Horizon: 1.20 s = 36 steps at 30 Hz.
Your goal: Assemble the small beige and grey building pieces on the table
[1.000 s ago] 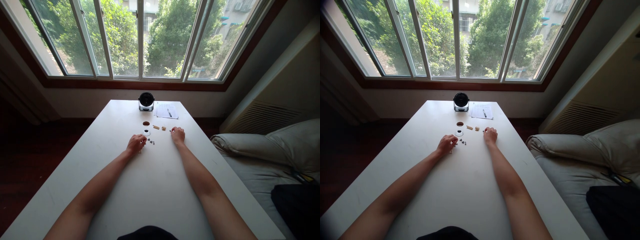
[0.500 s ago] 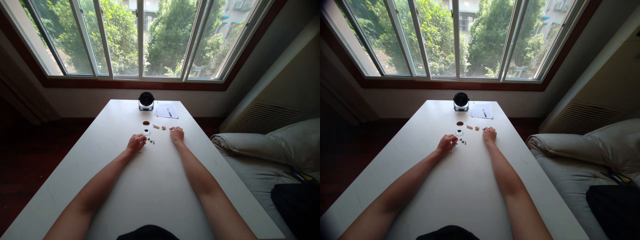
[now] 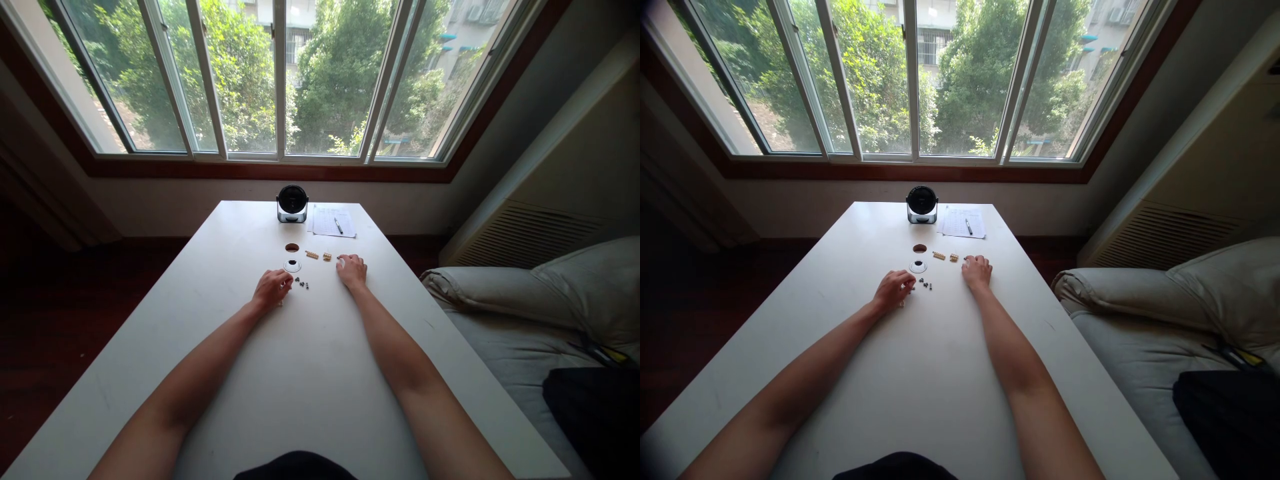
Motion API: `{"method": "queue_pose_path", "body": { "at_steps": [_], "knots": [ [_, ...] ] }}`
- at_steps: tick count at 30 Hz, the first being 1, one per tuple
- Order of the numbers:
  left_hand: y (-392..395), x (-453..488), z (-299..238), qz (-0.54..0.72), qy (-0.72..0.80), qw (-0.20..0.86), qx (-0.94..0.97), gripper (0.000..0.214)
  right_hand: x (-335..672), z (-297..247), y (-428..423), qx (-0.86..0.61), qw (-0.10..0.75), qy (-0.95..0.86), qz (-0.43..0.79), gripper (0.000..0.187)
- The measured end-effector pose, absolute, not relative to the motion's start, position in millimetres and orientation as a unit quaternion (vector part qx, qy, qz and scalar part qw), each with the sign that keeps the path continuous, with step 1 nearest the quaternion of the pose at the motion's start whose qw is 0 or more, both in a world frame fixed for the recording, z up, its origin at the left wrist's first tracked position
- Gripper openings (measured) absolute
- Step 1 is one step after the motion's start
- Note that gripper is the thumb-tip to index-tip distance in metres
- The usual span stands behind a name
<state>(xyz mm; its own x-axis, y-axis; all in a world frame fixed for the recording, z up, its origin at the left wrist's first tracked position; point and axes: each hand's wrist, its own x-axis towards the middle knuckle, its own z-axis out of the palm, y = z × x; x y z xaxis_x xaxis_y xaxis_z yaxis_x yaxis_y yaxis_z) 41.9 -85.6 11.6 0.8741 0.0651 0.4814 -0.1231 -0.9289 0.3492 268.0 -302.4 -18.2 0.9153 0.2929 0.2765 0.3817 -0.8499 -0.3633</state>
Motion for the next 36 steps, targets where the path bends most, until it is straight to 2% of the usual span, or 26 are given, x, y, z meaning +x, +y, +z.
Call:
{"method": "queue_pose_path", "body": {
  "at_steps": [8,14,19,27,36],
  "knots": [
    [-82.5,45.2,5.4,0.233,-0.027,0.189,0.953,0.014,272.0,-24.6,-301.0,-0.944,0.234,-0.203,-0.115,0.033],
    [-83.3,45.5,5.8,0.223,-0.031,0.187,0.956,0.015,274.2,-32.3,-298.4,-0.95,0.194,-0.225,-0.095,0.044],
    [-83.7,44.4,7.0,0.213,-0.032,0.186,0.959,0.016,276.6,-34.9,-298.8,-0.947,0.205,-0.229,-0.095,0.05],
    [-85.0,43.9,8.6,0.205,-0.038,0.183,0.961,0.018,279.2,-28.9,-300.9,-0.917,0.327,-0.177,-0.145,0.028],
    [-106.6,41.1,12.5,0.143,-0.178,0.149,0.962,0.04,263.7,-21.1,-294.2,-0.9,0.373,-0.195,-0.117,0.026]
  ]
}}
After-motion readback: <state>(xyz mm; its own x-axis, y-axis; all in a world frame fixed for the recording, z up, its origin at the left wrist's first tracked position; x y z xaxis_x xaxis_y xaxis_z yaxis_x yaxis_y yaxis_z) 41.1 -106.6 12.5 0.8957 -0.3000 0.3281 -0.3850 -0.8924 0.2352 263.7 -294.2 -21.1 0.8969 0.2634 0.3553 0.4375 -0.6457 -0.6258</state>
